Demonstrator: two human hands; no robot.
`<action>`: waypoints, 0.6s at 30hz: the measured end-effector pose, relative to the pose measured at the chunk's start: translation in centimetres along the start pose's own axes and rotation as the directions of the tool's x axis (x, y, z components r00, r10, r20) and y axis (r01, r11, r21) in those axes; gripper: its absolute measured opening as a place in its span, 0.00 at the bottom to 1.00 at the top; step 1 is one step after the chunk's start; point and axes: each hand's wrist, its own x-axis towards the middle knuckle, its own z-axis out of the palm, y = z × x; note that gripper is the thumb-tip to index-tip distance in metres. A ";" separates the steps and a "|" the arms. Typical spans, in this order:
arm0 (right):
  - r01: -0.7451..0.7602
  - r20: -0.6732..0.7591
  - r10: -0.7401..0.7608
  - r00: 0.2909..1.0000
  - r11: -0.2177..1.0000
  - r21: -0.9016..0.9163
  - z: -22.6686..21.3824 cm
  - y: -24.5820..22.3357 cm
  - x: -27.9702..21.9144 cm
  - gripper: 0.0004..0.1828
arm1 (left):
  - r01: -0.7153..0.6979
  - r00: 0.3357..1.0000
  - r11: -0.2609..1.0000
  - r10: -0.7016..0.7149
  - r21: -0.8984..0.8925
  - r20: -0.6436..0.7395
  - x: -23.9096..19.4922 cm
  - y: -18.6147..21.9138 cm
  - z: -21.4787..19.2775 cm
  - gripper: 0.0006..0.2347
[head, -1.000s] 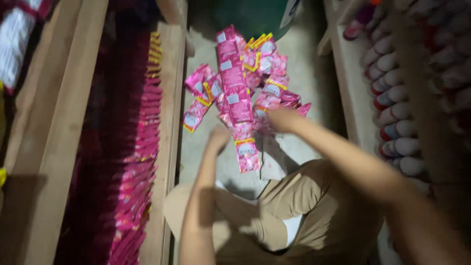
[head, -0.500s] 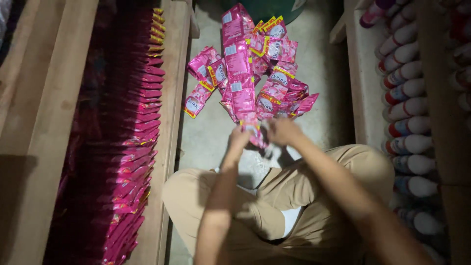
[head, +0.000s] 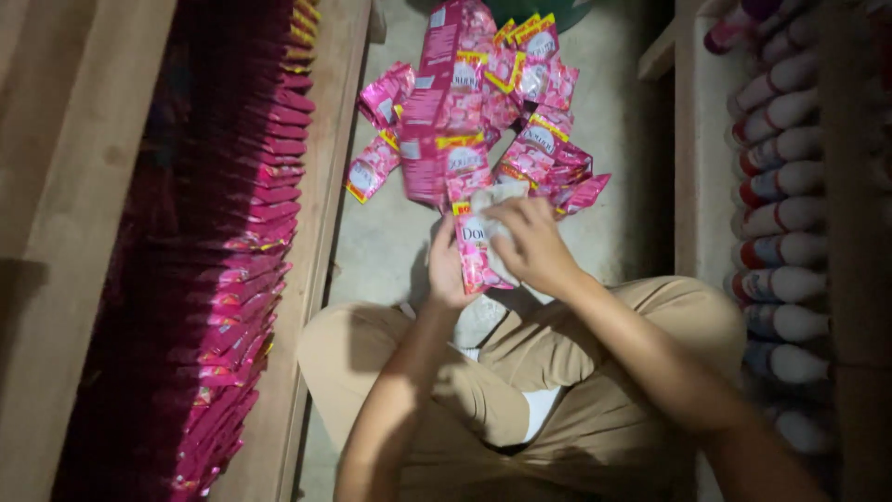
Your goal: Cleaning individual product sachets with a cloth and organizing them.
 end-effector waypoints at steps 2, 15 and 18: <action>0.138 0.169 -0.122 0.978 0.986 -0.089 -0.2 -1.1 0.0 0.21 | 0.091 0.986 0.995 -0.084 0.042 -0.142 -0.6 0.1 9.2 0.26; 0.168 0.163 -0.161 0.974 0.985 -0.029 -0.2 -1.1 -0.4 0.23 | -0.026 0.987 0.988 0.049 0.149 -0.152 0.1 -0.7 4.3 0.29; 0.287 0.384 -0.309 0.870 0.951 0.115 -0.4 -1.2 0.4 0.23 | -0.131 0.955 0.979 0.167 0.155 -0.246 -0.3 -0.5 3.6 0.27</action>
